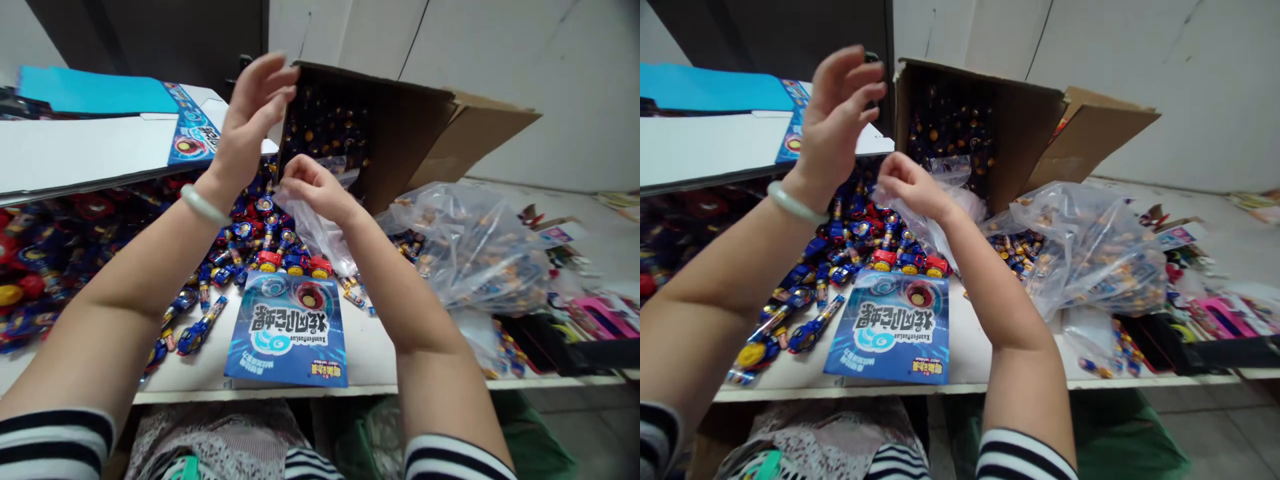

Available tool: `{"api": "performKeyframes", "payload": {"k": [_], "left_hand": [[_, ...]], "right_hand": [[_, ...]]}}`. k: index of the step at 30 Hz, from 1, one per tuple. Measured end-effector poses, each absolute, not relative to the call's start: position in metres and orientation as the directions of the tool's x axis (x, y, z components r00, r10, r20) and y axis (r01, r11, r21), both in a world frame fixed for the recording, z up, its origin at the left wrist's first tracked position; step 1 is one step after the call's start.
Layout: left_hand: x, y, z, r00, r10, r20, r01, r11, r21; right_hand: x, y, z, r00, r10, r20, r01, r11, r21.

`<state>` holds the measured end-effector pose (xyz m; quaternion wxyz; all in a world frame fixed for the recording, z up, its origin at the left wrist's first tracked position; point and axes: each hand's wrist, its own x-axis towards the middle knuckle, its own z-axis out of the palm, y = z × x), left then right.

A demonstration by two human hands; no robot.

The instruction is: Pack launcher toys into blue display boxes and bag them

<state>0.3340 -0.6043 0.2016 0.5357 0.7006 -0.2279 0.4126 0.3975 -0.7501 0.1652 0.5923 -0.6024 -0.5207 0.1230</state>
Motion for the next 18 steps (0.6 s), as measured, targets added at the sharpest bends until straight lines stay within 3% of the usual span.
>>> {"api": "performKeyframes", "payload": {"k": [2, 4, 6, 10, 13, 16, 18], "left_hand": [[0.345, -0.611, 0.224, 0.696, -0.111, 0.710, -0.712, -0.238, 0.661], [0.343, -0.613, 0.221, 0.818, -0.304, 0.489, -0.571, -0.317, 0.757], [0.330, -0.607, 0.201, 0.865, -0.366, 0.342, -0.482, -0.421, 0.769], [0.296, -0.576, 0.161, 0.836, -0.497, 0.231, -0.503, -0.527, 0.685], [0.280, -0.557, 0.156, 0.826, -0.435, 0.360, -0.564, -0.655, 0.503], [0.271, -0.554, 0.164, 0.764, -0.307, 0.567, -0.528, -0.802, 0.278], [0.265, -0.560, 0.170, 0.719, -0.251, 0.648, -0.490, -0.845, 0.216]], "right_hand": [[0.362, -0.754, 0.192, 0.280, 0.867, 0.412, 0.526, 0.221, -0.821], [0.341, -0.770, 0.213, 0.279, 0.858, 0.432, 0.570, 0.214, -0.794], [0.333, -0.794, 0.225, 0.380, 0.782, 0.493, 0.610, 0.188, -0.770], [0.337, -0.837, 0.227, 0.542, 0.689, 0.482, 0.688, -0.034, -0.725], [0.330, -0.849, 0.222, 0.602, 0.627, 0.494, 0.773, -0.303, -0.557], [0.313, -0.845, 0.215, 0.629, 0.576, 0.522, 0.755, -0.614, -0.231], [0.301, -0.835, 0.207, 0.669, 0.576, 0.469, 0.666, -0.745, -0.035]]}}
